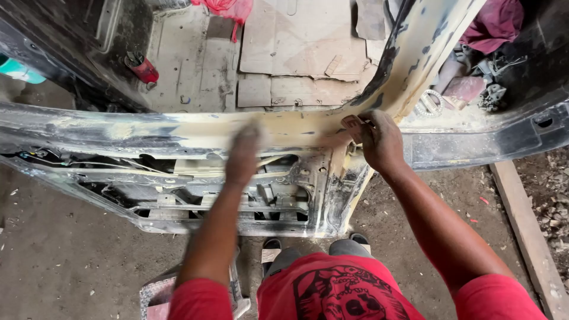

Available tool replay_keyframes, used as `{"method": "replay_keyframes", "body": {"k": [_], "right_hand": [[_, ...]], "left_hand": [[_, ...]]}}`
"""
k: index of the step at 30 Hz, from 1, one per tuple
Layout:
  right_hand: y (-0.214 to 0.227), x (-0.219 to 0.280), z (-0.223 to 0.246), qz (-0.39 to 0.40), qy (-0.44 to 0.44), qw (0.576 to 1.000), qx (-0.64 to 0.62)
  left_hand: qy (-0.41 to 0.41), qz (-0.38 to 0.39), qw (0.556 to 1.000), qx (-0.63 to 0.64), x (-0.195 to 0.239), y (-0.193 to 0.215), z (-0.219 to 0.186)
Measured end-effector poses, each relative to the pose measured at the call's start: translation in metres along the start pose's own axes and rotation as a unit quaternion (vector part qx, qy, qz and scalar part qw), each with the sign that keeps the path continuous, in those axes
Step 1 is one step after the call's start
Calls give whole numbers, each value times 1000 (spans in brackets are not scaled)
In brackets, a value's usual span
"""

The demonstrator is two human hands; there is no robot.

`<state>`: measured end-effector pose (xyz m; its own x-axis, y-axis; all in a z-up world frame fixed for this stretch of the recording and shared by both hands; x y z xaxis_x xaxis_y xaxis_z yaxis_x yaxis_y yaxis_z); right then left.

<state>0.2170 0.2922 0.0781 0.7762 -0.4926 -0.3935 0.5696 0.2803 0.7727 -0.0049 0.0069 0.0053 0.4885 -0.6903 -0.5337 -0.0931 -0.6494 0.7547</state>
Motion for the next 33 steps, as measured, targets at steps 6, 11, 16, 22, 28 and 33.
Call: {"method": "replay_keyframes", "body": {"k": [6,11,16,22,28,33], "right_hand": [[-2,7,10,44,-110,990,-73],[0,11,10,22,-124,988,-90],[20,16,-8,-12,-140,977,-160],[31,31,-10,12,-216,956,-197],[7,34,-5,57,-264,938,-217],[1,26,18,84,-272,934,-214]], "left_hand": [[212,-18,968,-131,28,18,100],[67,-97,991,66,-30,-85,-89],[-62,-33,995,71,-56,-104,-169],[-74,-128,989,18,-78,-50,-90],[-141,110,966,-189,-72,-17,-63],[37,165,981,-95,-75,14,-83]]}}
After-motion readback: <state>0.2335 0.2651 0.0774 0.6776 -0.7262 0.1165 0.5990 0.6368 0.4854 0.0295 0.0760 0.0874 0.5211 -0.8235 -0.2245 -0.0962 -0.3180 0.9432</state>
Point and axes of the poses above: each hand's wrist, its own x-axis away from the middle knuckle, its own y-axis out of the back of the hand, z = x × y, the point moved 1 cm from there along -x, towards the middle knuckle, and after that the axes turned 5 degrees about x, right-handed, at the moved point
